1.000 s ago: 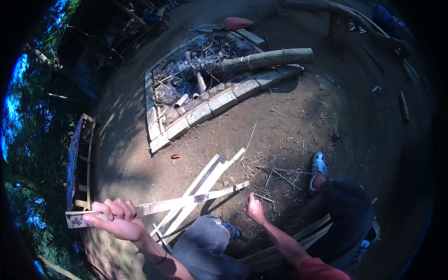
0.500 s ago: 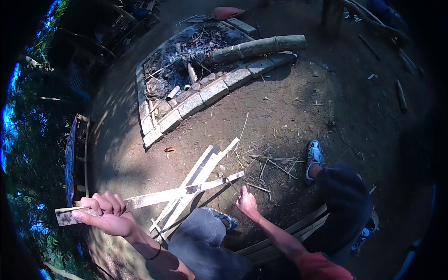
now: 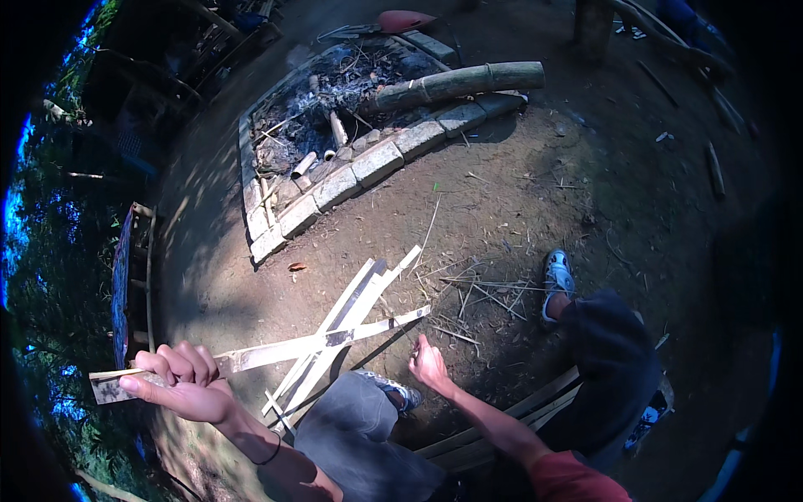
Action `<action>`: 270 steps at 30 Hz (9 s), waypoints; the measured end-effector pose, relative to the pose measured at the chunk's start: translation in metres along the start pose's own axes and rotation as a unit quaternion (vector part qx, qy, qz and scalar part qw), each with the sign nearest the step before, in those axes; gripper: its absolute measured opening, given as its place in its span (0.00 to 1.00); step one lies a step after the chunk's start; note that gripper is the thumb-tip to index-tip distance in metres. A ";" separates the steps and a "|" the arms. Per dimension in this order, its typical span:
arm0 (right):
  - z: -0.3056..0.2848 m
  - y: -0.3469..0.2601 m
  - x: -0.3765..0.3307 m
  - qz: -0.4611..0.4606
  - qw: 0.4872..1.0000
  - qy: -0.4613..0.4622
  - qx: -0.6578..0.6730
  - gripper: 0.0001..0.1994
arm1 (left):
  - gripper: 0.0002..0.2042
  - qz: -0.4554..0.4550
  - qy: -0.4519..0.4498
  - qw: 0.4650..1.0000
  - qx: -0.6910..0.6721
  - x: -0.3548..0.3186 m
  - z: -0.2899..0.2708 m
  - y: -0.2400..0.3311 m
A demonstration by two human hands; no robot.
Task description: The person uses a curved blade to strip bark from a thin branch held in the other hand, while sitting near a fire pit.
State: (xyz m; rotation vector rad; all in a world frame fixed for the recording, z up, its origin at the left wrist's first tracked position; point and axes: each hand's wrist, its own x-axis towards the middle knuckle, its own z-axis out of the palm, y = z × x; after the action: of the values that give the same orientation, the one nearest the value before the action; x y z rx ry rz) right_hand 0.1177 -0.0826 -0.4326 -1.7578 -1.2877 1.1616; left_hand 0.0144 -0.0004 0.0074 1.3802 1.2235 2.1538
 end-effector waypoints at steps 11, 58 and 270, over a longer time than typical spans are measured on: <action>-0.006 0.033 0.015 -0.033 0.998 0.028 -0.045 0.18 | 0.26 -0.002 -0.043 0.997 -0.061 0.006 -0.009 -0.002; -0.011 0.026 -0.017 0.001 0.998 -0.027 -0.054 0.12 | 0.25 -0.021 0.022 1.000 -0.008 0.015 -0.021 -0.011; -0.146 -0.282 -0.136 -0.205 0.960 0.019 0.188 0.06 | 0.24 0.118 0.081 0.987 -0.067 -0.011 0.074 0.080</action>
State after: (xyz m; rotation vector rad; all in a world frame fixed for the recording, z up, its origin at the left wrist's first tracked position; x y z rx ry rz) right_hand 0.1316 -0.1291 -0.0912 -1.1656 -1.2347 1.0414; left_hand 0.0978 -0.0186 0.0769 1.3756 0.9865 2.5037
